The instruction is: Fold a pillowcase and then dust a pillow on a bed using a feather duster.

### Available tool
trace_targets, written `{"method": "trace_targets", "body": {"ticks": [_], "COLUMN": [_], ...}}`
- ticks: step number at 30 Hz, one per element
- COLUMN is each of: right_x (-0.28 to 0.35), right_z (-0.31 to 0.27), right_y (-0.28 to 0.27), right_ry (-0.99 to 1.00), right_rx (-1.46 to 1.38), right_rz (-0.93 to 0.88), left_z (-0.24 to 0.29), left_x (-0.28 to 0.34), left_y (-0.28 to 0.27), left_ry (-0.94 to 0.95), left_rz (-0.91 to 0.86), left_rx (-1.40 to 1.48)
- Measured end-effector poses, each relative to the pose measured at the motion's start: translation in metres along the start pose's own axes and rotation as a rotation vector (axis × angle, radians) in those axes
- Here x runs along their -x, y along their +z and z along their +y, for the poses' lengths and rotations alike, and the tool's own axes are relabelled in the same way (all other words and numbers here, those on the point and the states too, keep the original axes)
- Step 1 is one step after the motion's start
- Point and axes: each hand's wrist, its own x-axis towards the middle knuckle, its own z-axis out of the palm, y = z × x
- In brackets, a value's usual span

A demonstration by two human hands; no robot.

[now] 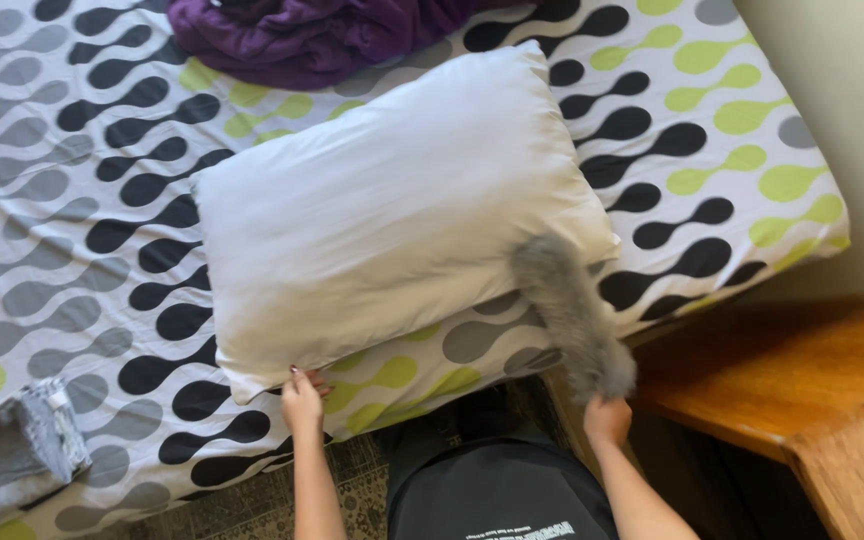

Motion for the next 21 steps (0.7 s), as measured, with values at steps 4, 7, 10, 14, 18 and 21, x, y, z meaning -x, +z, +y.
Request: {"method": "trace_targets", "body": {"ticks": [4, 7, 10, 14, 18, 21], "right_x": [0.005, 0.005, -0.006, -0.008, -0.022, -0.023], "right_z": [-0.019, -0.028, -0.03, -0.044, -0.045, -0.049], "right_y": [-0.003, -0.004, -0.013, -0.031, -0.042, -0.051], "right_ry": [0.071, 0.072, 0.104, 0.132, -0.157, -0.525], "right_rx": [-0.056, -0.075, -0.115, -0.365, -0.58, -0.586], "right_rz": [0.029, 0.116, 0.221, 0.343, 0.458, 0.373], "left_z": [0.003, 0.039, 0.077, 0.068, 0.038, 0.029], "left_x": [0.002, 0.029, 0.056, 0.053, 0.027, 0.029], "left_y": [0.032, 0.056, 0.09, 0.146, 0.19, 0.181], "left_ry": [-0.097, -0.087, -0.146, -0.338, -0.268, -0.13], "left_rz": [-0.214, -0.398, -0.635, -0.817, -0.594, -0.595], "left_rx": [0.149, 0.117, -0.022, 0.244, 0.534, 0.57]}}
